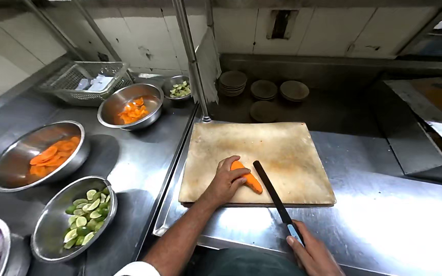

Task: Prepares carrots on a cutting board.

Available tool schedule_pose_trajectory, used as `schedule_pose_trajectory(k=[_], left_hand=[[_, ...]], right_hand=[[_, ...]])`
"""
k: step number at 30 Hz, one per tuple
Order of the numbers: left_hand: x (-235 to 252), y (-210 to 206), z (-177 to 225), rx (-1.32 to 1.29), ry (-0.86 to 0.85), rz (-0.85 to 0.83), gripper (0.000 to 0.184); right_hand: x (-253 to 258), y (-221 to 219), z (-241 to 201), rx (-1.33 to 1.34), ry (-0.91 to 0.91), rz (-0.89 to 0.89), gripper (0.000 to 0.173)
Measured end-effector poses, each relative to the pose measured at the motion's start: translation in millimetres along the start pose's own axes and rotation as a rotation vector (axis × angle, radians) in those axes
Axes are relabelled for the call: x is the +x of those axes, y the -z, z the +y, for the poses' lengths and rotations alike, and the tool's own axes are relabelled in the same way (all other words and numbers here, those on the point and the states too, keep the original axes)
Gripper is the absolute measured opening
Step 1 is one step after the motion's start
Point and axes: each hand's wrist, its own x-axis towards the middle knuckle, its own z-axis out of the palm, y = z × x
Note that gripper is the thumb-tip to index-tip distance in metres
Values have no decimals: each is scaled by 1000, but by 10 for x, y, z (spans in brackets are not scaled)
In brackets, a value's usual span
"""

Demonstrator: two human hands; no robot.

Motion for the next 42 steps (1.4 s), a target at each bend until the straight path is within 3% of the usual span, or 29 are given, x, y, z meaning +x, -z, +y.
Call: schedule_pose_trajectory(k=[7, 18, 26, 31, 36, 42], left_hand=[[-103, -91, 27, 121, -23, 127, 22], [-83, -114, 10, 125, -43, 95, 24], [-80, -119, 0, 147, -46, 91, 26], [-94, -77, -3, 73, -95, 94, 20], [-81, -57, 3, 40, -80, 74, 21], [-79, -98, -8, 108, -87, 80, 23]], right_hand=[[99, 72, -57, -80, -15, -44, 47], [32, 294, -282, -320, 33, -43, 46], [57, 493, -647, -494, -87, -158, 41], [192, 538, -575, -431, -2, -33, 43], [269, 379, -513, -365, -109, -158, 43], [201, 312, -445, -322, -88, -144, 43]])
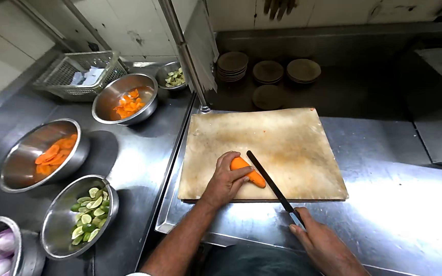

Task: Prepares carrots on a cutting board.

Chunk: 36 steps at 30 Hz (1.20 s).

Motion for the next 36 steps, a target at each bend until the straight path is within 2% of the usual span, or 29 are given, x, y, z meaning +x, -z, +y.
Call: schedule_pose_trajectory(k=[6, 9, 14, 17, 19, 23, 26, 30, 36], left_hand=[[-5, -28, 0, 35, -2, 1, 23], [-1, -23, 2, 45, -5, -8, 22], [4, -13, 4, 63, -8, -9, 22], [-24, -19, 5, 50, -13, -4, 21], [1, -9, -8, 48, -29, 14, 21], [-37, 5, 0, 33, -33, 11, 21], [-78, 28, 41, 64, -38, 11, 20], [-91, 24, 53, 103, -21, 11, 22], [-76, -2, 22, 93, -30, 13, 22]], right_hand=[[-115, 90, -154, -75, -1, -3, 39], [110, 171, -375, -120, -41, -81, 41], [506, 245, -631, -137, 15, -59, 36], [240, -48, -349, -118, -57, -114, 41], [-20, -225, -84, -36, -76, -80, 43], [-112, -201, 284, 156, -66, -86, 44], [-49, -128, 205, 129, -39, -50, 41], [14, -114, 24, 67, -35, -98, 40], [-136, -46, -83, 4, -27, -44, 40]])
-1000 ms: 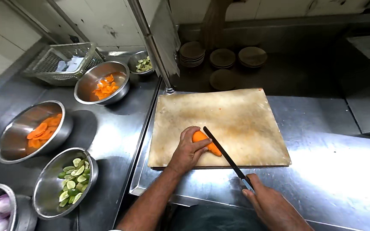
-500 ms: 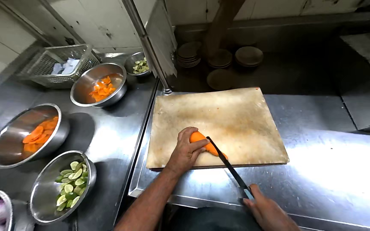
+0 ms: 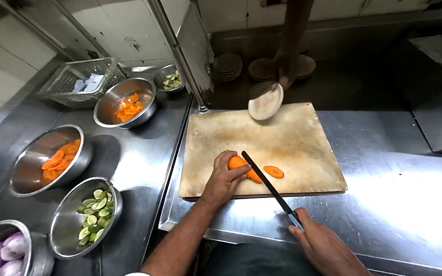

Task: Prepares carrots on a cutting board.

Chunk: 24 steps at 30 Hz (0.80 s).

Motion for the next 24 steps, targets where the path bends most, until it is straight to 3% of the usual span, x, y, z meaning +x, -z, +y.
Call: schedule_pose_trajectory(k=[4, 10, 14, 17, 24], left_hand=[[4, -11, -11, 8, 5, -4, 22], [22, -8, 1, 26, 10, -2, 22], [34, 3, -7, 25, -2, 14, 20], [20, -8, -9, 12, 4, 26, 20], [8, 1, 11, -8, 21, 30, 20]], right_hand=[[14, 17, -99, -51, 12, 19, 38], [520, 191, -504, -143, 22, -38, 38], [212, -134, -91, -63, -58, -57, 40], [97, -125, 111, 30, -63, -79, 44], [36, 44, -78, 35, 21, -24, 40]])
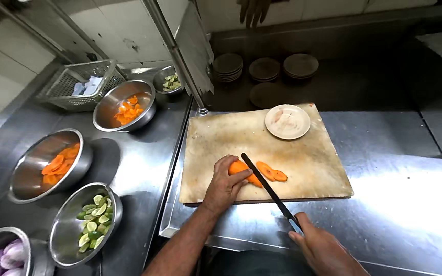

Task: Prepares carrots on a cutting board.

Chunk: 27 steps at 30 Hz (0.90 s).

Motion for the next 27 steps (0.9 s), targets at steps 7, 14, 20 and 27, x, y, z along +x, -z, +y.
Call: schedule_pose_trajectory(k=[7, 14, 20, 27], left_hand=[[9, -6, -16, 21, -9, -5, 20], [-28, -13, -43, -15, -2, 42, 19], [-85, 51, -57, -190, 39, 48, 11], [-86, 65, -64, -239, 59, 60, 7]], right_hand=[[540, 195, -516, -142, -14, -51, 38], [121, -195, 64, 9, -102, -60, 43], [226, -108, 464, 380, 72, -113, 37], [127, -150, 337, 243, 60, -31, 38]])
